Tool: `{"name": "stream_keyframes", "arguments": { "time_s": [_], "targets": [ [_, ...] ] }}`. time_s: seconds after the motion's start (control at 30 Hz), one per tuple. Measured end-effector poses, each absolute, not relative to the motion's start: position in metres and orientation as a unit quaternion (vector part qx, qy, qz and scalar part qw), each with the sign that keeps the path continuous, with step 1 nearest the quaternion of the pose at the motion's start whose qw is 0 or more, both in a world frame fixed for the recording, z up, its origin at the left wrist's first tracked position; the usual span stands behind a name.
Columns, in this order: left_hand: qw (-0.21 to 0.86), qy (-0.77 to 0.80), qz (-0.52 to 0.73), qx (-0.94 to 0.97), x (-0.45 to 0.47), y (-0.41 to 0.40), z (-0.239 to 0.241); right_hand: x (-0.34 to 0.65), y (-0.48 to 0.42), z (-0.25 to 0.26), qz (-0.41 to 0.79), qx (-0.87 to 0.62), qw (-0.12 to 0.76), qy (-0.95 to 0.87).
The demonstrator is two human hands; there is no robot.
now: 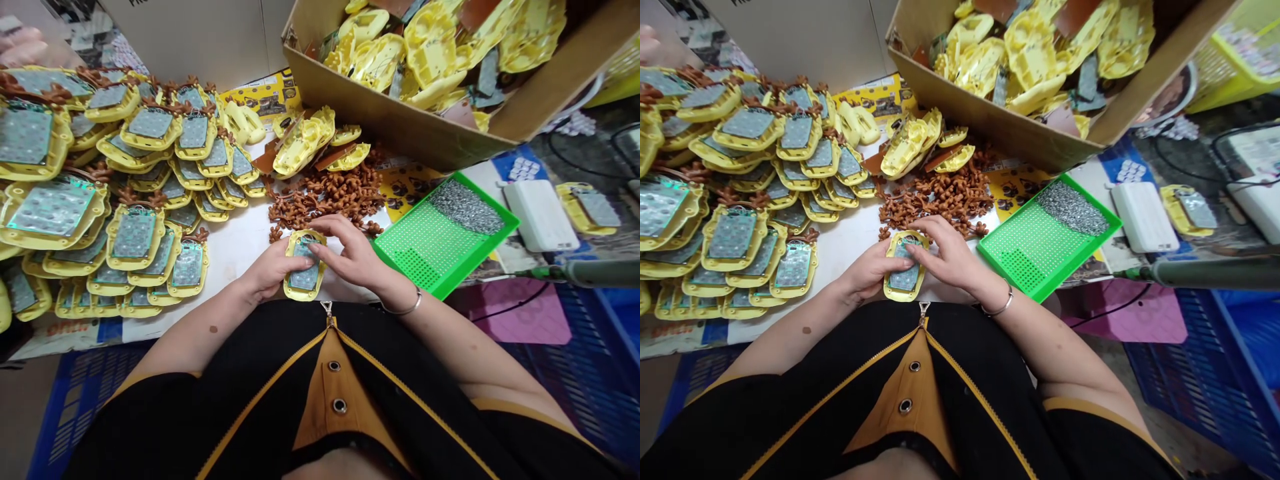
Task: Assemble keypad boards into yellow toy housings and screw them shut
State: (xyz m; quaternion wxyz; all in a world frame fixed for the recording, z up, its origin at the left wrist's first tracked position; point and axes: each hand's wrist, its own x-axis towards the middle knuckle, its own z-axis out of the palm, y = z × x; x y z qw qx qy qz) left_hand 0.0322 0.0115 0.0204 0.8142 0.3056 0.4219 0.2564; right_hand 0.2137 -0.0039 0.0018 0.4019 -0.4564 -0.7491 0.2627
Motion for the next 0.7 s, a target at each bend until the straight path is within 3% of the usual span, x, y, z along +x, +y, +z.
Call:
{"name": "stream_keyframes", "arguments": {
  "time_s": [0.33, 0.7],
  "targets": [
    [0.767, 0.427, 0.321, 0.355, 0.034, 0.020, 0.032, 0.220, -0.012, 0.017, 0.189, -0.405, 0.286, -0.848],
    [0.801, 0.406, 0.372, 0.237, 0.035, 0.004, 0.020, 0.211, -0.023, 0.014, 0.154, -0.422, 0.285, -0.847]
  ]
}}
